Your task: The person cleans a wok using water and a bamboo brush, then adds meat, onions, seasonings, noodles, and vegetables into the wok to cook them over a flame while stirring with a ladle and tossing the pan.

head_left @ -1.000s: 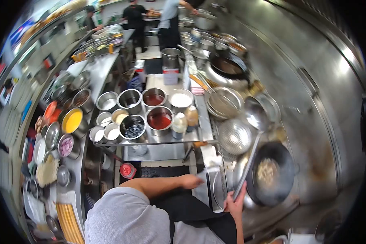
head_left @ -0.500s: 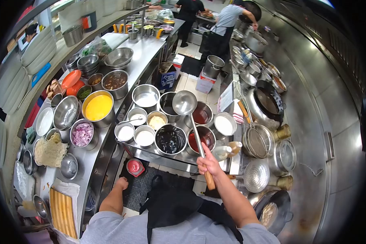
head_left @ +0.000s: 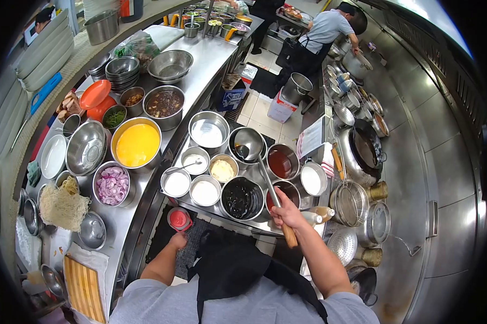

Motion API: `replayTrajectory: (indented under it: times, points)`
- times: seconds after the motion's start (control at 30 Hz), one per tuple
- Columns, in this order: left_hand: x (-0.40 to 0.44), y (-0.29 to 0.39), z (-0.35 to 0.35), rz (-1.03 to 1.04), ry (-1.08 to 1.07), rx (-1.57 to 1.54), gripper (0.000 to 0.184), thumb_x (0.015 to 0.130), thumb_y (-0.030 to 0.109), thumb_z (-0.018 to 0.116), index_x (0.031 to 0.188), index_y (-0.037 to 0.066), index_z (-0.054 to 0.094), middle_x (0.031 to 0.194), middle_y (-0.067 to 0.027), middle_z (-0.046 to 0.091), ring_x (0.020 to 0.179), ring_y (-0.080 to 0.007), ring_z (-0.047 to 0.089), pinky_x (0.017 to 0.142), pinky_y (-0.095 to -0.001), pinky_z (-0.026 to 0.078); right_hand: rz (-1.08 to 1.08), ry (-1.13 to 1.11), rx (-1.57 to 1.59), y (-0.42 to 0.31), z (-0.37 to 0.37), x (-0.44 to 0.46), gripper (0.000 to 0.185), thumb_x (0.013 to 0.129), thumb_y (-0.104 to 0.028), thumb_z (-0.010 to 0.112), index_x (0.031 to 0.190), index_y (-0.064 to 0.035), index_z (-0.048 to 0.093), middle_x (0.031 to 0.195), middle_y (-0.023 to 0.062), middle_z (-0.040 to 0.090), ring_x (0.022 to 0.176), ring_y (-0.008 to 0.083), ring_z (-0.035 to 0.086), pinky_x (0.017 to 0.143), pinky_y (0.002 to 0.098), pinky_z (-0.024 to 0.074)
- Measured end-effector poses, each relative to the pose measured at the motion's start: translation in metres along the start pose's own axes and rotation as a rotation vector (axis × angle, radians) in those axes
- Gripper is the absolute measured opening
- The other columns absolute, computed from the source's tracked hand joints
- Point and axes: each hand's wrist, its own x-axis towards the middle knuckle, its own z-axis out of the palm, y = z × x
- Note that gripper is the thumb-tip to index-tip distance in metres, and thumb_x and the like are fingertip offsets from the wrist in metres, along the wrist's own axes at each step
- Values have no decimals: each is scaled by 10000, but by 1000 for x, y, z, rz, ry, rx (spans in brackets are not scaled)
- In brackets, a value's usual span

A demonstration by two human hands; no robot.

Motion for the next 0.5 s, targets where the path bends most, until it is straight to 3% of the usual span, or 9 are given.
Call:
replayTrajectory:
  times: [0.3,0.37,0.47,0.5]
  points:
    - [7,6,-11,-94,2,94,330,828,207,574,1113,113,709,1154,-200,675,1097,-347,650,944,-438,511,-93,-82,173,-12,3,-40,830,946,5,486,1577,-333,66,706,23,458,455,79,419,427,257,410]
    - [26,-13,3,22,5,101,307,827,193,550,1067,108,721,1027,-187,712,984,-342,695,850,-443,550,-112,-105,187,-12,0,-40,833,946,2,484,1578,-332,56,698,19,455,458,79,418,432,261,417]
    - [17,2,7,-27,-87,107,279,826,171,529,1004,91,728,907,-171,727,887,-331,716,765,-430,570,-130,-148,248,-11,-5,-38,833,946,-5,486,1577,-336,55,702,18,455,460,75,412,435,260,413]
    - [7,18,2,-49,-151,102,233,821,127,537,956,75,718,850,-169,724,775,-296,730,685,-410,576,-133,-146,249,-11,-7,-37,833,946,-5,486,1577,-336,55,702,18,455,460,75,412,435,260,413]
